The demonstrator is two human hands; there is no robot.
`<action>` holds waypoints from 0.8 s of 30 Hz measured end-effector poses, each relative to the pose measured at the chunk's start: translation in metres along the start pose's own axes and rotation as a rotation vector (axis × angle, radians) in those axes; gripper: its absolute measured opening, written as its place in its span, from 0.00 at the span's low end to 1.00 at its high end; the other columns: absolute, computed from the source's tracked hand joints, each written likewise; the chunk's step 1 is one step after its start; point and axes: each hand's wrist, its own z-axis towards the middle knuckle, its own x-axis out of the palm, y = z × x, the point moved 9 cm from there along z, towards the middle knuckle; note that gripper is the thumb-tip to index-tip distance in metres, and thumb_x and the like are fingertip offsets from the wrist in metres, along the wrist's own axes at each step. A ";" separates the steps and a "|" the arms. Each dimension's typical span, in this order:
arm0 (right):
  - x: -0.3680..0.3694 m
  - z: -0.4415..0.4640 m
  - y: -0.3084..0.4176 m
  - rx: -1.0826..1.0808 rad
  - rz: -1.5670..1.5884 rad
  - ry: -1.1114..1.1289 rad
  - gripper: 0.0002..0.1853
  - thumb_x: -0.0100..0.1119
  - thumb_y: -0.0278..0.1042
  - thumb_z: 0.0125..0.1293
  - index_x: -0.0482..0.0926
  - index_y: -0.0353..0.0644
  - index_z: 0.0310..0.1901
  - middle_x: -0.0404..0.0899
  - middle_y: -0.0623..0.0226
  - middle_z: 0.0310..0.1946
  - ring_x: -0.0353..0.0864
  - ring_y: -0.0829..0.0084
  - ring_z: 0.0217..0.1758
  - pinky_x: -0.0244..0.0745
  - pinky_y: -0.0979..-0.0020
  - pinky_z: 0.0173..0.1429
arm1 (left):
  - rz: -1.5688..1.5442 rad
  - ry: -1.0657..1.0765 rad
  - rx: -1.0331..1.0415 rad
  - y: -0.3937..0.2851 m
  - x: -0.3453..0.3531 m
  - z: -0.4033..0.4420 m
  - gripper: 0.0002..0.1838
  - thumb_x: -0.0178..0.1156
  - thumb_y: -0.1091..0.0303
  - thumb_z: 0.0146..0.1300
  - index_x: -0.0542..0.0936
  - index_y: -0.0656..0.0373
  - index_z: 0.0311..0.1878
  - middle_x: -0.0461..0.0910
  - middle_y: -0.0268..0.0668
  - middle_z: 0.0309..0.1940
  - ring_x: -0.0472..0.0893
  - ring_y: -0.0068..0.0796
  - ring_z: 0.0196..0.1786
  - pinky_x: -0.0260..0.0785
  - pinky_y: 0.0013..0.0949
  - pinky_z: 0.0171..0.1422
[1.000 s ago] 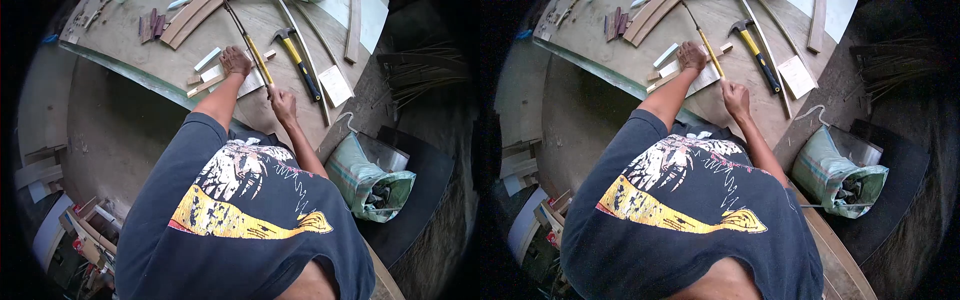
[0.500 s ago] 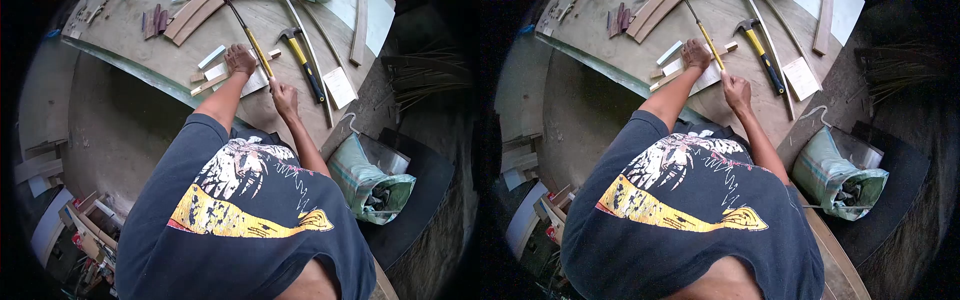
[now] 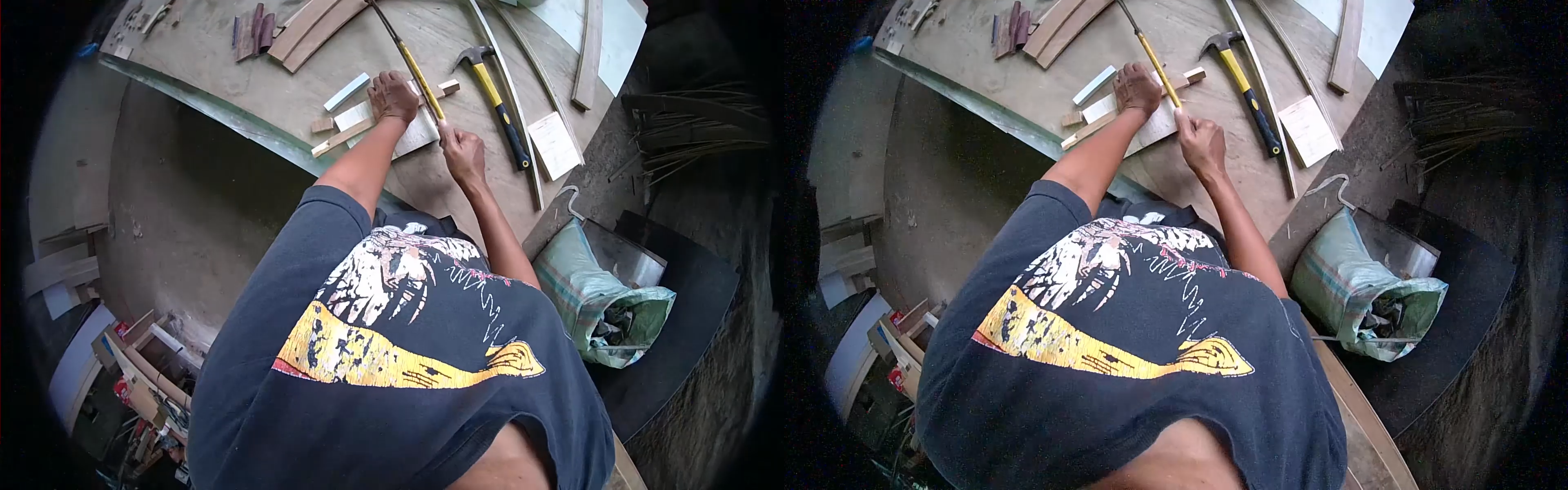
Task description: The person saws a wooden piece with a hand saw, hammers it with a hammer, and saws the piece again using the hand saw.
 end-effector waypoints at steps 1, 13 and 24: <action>-0.002 -0.013 -0.018 0.026 0.051 -0.003 0.30 0.47 0.56 0.61 0.73 0.33 0.15 0.61 0.66 0.06 0.61 0.77 0.12 0.57 0.67 0.20 | 0.001 -0.006 0.003 -0.002 -0.003 -0.002 0.14 0.49 0.65 0.51 0.71 0.60 0.40 0.70 0.43 0.43 0.68 0.39 0.50 0.58 0.42 0.54; 0.011 0.034 0.023 -0.015 -0.054 0.007 0.29 0.49 0.55 0.61 0.70 0.34 0.15 0.59 0.66 0.08 0.60 0.78 0.14 0.56 0.68 0.20 | -0.013 -0.039 0.074 -0.005 -0.007 -0.003 0.17 0.51 0.62 0.49 0.72 0.61 0.41 0.70 0.44 0.42 0.69 0.41 0.49 0.59 0.43 0.53; -0.006 0.005 0.009 0.019 -0.013 0.001 0.30 0.48 0.56 0.59 0.70 0.33 0.14 0.60 0.57 0.07 0.63 0.68 0.12 0.59 0.62 0.22 | -0.026 -0.027 0.079 -0.006 -0.001 -0.004 0.14 0.51 0.64 0.49 0.71 0.60 0.39 0.71 0.44 0.43 0.69 0.41 0.49 0.58 0.43 0.54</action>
